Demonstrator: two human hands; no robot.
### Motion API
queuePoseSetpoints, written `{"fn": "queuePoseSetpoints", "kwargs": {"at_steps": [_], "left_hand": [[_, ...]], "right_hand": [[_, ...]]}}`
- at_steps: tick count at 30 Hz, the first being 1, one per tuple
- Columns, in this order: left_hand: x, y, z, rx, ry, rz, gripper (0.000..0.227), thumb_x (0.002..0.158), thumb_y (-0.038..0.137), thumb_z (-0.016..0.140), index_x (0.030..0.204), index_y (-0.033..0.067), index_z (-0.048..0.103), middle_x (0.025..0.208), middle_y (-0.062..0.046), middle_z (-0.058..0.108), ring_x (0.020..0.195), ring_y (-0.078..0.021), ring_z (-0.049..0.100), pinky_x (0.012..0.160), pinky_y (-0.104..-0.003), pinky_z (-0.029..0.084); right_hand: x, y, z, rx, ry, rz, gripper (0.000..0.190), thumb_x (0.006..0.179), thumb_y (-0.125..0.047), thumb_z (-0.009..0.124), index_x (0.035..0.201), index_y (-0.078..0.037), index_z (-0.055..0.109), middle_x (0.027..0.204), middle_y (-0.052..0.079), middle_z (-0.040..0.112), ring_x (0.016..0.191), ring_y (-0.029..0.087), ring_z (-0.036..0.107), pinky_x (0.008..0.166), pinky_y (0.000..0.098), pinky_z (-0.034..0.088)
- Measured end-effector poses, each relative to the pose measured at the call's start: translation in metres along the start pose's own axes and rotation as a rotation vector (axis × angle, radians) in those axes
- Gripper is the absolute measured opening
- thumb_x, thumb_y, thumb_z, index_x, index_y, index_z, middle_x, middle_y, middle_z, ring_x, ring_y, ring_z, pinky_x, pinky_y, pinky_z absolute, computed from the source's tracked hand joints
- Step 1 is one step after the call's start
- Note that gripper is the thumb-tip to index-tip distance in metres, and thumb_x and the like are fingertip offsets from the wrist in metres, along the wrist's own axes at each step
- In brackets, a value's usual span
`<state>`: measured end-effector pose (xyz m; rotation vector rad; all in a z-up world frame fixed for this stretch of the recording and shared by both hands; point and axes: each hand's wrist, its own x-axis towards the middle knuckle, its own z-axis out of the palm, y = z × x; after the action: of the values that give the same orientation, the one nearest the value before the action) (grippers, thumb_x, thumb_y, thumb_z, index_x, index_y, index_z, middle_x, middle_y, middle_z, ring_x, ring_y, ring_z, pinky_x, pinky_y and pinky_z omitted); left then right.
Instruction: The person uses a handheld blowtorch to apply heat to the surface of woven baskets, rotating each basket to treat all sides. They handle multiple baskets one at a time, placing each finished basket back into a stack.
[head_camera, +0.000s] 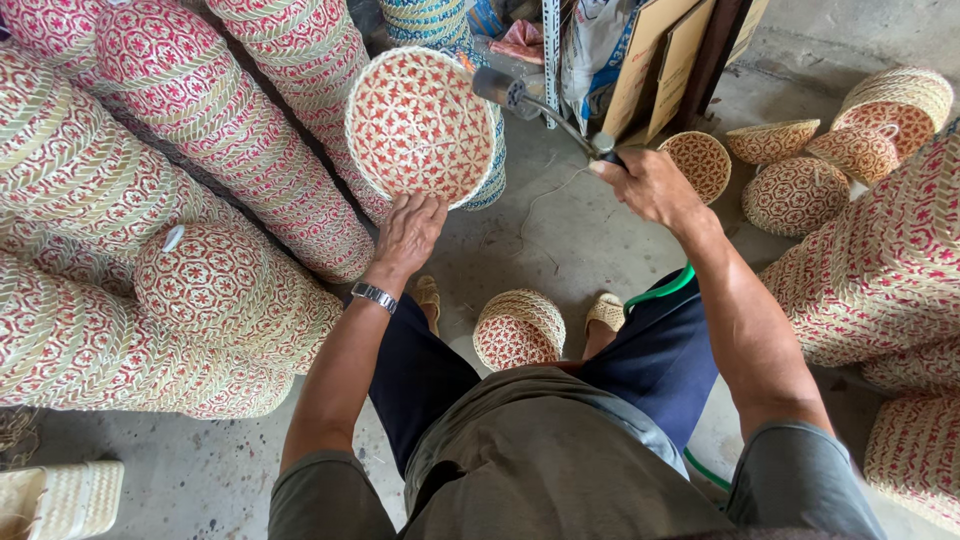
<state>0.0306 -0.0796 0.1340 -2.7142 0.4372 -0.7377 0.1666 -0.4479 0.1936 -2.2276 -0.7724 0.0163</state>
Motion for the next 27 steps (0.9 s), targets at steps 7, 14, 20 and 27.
{"fn": "queuePoseSetpoints", "kwargs": {"at_steps": [7, 14, 20, 27], "left_hand": [[0.010, 0.030, 0.011, -0.036, 0.011, 0.078, 0.024, 0.090, 0.007, 0.059, 0.111, 0.0018, 0.071, 0.094, -0.007, 0.067, 0.098, -0.0212, 0.062, 0.094, -0.037, 0.049], [-0.005, 0.037, 0.009, -0.125, 0.090, 0.010, 0.031, 0.092, 0.008, 0.056, 0.118, 0.0010, 0.071, 0.101, -0.007, 0.069, 0.098, -0.0217, 0.062, 0.094, -0.039, 0.050], [-0.006, 0.083, 0.035, -0.192, 0.116, -0.042, 0.031, 0.100, 0.004, 0.056, 0.128, -0.0020, 0.067, 0.101, -0.010, 0.070, 0.092, -0.0204, 0.060, 0.086, -0.036, 0.052], [-0.008, 0.140, 0.048, -0.251, 0.058, -0.094, 0.035, 0.099, 0.002, 0.059, 0.133, 0.0054, 0.069, 0.105, -0.003, 0.068, 0.101, -0.0167, 0.059, 0.097, -0.036, 0.052]], "right_hand": [[0.021, -0.017, 0.021, -0.077, -0.017, -0.080, 0.051, 0.104, -0.051, 0.056, 0.096, -0.003, 0.068, 0.062, 0.012, 0.060, 0.052, 0.026, 0.059, 0.055, 0.0446, 0.049], [-0.005, 0.005, 0.049, 0.165, 0.118, 0.111, 0.051, 0.099, -0.048, 0.067, 0.089, 0.003, 0.067, 0.064, 0.010, 0.063, 0.052, 0.020, 0.062, 0.050, 0.0396, 0.051], [-0.011, 0.007, 0.093, 0.493, 0.303, 0.331, 0.051, 0.088, -0.044, 0.078, 0.101, 0.003, 0.063, 0.064, 0.008, 0.063, 0.043, 0.015, 0.057, 0.035, 0.0299, 0.050], [0.001, 0.019, 0.124, 0.431, 0.383, 0.252, 0.047, 0.084, -0.033, 0.082, 0.106, 0.005, 0.065, 0.072, 0.007, 0.074, 0.050, 0.010, 0.062, 0.045, 0.0269, 0.051]]}}
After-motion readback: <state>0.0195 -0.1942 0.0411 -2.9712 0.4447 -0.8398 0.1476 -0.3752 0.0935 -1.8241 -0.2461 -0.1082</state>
